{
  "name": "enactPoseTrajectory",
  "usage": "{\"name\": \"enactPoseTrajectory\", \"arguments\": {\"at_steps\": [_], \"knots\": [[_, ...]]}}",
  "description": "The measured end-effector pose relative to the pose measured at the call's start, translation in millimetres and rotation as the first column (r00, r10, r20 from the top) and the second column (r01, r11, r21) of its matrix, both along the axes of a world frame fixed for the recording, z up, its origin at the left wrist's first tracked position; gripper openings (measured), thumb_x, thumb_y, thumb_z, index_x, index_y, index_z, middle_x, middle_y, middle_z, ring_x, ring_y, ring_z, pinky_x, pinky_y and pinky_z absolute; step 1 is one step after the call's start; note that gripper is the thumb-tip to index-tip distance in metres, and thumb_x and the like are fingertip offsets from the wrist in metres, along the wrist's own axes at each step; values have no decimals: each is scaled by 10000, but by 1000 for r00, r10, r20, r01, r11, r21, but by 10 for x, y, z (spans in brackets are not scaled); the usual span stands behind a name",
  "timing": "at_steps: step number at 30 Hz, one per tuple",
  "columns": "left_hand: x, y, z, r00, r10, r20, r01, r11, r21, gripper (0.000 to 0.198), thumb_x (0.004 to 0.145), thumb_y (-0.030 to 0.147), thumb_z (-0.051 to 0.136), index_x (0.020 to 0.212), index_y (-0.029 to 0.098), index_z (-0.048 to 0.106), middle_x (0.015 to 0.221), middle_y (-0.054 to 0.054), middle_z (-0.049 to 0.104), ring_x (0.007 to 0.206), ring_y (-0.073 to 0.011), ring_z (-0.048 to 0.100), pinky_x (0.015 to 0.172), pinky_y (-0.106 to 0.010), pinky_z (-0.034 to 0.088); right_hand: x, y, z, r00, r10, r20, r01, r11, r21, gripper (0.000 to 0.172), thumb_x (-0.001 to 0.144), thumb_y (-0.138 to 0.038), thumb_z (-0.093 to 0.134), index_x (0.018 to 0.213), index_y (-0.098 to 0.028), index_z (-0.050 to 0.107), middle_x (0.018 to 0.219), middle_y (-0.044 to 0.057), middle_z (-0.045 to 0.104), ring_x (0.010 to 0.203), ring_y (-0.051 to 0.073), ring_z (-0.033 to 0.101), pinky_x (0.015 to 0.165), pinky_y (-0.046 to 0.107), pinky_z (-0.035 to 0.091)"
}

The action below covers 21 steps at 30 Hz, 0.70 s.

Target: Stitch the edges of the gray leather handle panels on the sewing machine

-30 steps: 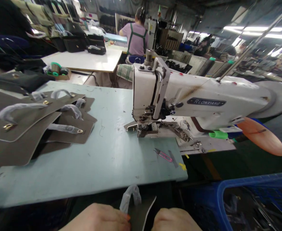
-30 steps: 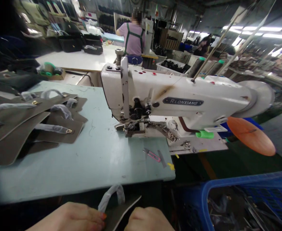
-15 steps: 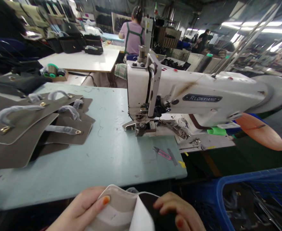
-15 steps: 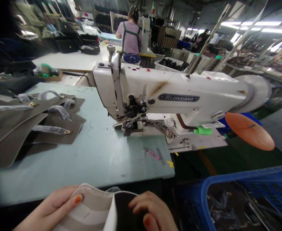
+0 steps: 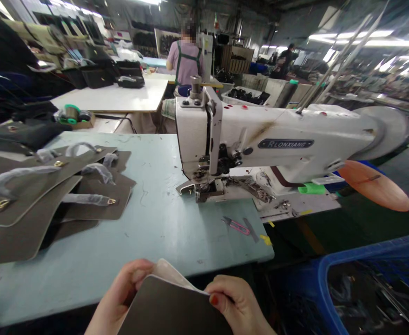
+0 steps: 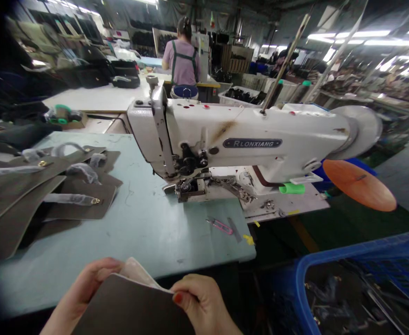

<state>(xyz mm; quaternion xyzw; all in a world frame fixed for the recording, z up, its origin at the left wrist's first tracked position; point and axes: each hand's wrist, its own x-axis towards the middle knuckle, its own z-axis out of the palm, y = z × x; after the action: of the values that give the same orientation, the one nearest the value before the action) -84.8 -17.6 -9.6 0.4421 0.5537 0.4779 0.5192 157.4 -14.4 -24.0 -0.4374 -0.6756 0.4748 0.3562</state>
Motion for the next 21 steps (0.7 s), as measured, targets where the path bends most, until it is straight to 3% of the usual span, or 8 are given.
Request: {"name": "enactPoseTrajectory", "arguments": {"at_steps": [2,3,6,8,10,14,18,21], "knots": [[-51,29,12,992,-122,13,123,990,-72,232,771,444,711,811,217,684,792,-31,685,697,-181,629,636,-244,524,24,-12,-18,1000,-14,0,14,999,-31,449,983,-495,453,845,-163,723,711,43,663,642,126,601,592,189,421],[-94,44,15,984,-172,44,176,975,-137,267,791,471,676,767,208,711,800,-44,696,747,-204,640,677,-261,533,29,-18,-26,1000,-25,5,25,999,-41,407,986,-463,466,874,-170,725,741,43,672,672,130,612,620,189,430],[-231,67,-6,968,-225,115,249,923,-292,456,830,591,553,961,210,766,982,-79,733,966,-277,650,858,-339,534,26,-35,-41,998,-54,15,55,994,-93,303,1000,-376,473,975,-203,721,869,41,703,797,143,648,725,190,455],[-279,59,-46,960,-278,45,279,916,-288,447,834,577,562,1026,223,757,1081,-74,718,1009,-269,639,900,-318,513,21,-48,-54,999,-46,16,48,990,-134,285,1004,-355,468,1011,-216,717,929,40,712,856,150,655,773,195,457],[-272,41,-92,930,-355,-96,321,912,-256,352,845,516,595,966,232,765,1054,-56,714,953,-232,646,854,-253,507,17,-68,-83,1000,-23,5,23,985,-173,290,1000,-365,477,993,-205,719,915,40,712,847,151,648,768,198,450],[-163,19,-166,915,-329,-234,279,934,-221,382,870,522,555,728,208,720,805,-26,687,755,-175,635,684,-184,492,12,-127,-198,990,34,-137,-80,933,-350,394,965,-472,509,880,-148,717,753,28,652,678,117,565,621,185,406],[-91,22,-172,908,-311,-279,258,943,-212,392,868,524,557,699,194,686,792,-23,686,711,-162,625,647,-176,493,33,-136,-240,955,26,-295,-176,849,-498,462,910,-566,550,853,-132,701,672,2,580,583,85,478,542,171,354],[-88,15,-107,906,-272,-325,236,961,-145,355,867,502,570,716,204,693,794,-16,690,712,-154,639,644,-161,501,51,-93,-111,986,54,-156,-108,926,-361,432,960,-525,486,915,-157,709,787,34,651,707,127,578,646,196,414]]}}
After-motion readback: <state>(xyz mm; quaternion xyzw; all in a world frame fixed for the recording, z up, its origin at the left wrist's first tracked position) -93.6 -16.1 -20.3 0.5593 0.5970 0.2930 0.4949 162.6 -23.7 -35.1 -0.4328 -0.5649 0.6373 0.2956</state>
